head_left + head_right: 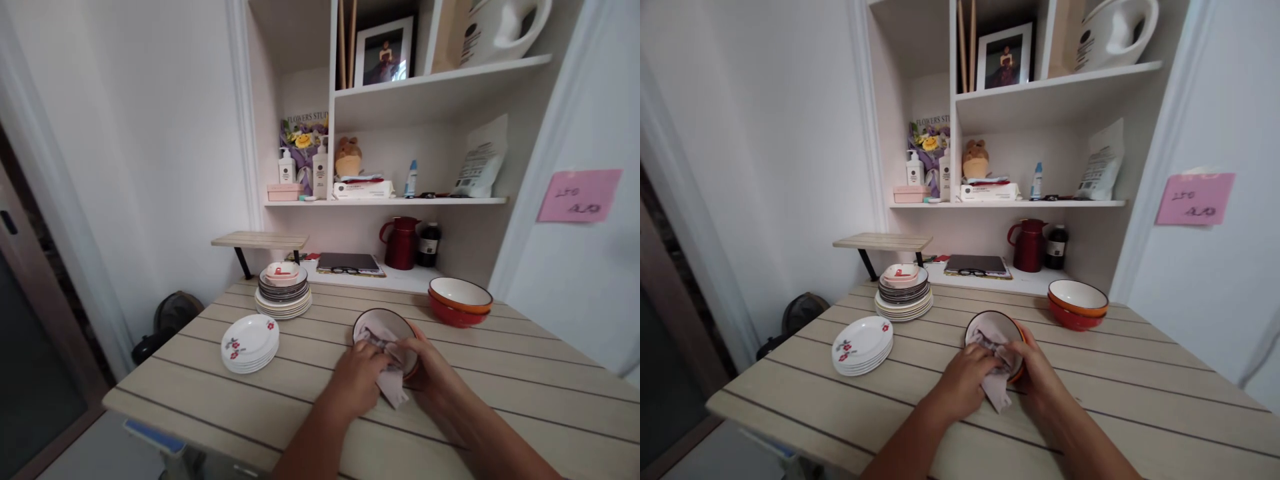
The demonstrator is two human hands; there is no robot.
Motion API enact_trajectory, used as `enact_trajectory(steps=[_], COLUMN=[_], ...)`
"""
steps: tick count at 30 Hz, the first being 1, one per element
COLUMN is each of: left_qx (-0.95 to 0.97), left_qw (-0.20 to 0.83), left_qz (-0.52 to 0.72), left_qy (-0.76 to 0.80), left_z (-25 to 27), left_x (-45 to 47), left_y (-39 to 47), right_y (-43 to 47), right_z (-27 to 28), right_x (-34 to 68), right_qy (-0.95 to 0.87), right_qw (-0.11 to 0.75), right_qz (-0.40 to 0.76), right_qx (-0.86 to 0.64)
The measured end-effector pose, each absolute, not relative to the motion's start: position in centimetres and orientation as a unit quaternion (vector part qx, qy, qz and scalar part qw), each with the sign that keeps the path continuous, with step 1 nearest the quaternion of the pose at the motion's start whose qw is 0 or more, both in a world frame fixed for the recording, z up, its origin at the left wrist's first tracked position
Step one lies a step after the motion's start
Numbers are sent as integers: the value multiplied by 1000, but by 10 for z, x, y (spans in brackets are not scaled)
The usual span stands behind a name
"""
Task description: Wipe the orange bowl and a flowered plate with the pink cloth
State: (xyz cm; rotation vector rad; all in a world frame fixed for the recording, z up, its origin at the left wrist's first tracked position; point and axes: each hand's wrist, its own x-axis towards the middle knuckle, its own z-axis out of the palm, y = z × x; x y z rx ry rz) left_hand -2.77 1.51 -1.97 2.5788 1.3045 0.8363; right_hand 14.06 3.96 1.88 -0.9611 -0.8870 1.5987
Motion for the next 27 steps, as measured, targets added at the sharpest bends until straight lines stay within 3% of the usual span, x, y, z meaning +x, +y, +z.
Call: enact_trajectory(steps=[10, 21, 27], left_qx=[850, 838, 891], left_qw=[79, 39, -46], left_qz=[290, 391, 297], left_qy=[433, 379, 341], left_z=[-13, -18, -8], left_x=[-29, -28, -23], left_y=[11, 18, 6], right_y=[32, 25, 26], right_z=[0, 8, 10], right_x=[143, 131, 135], right_qy=[-387, -253, -229], right_qw=[551, 675, 700], right_qz=[645, 621, 607], right_qx=[-362, -307, -298])
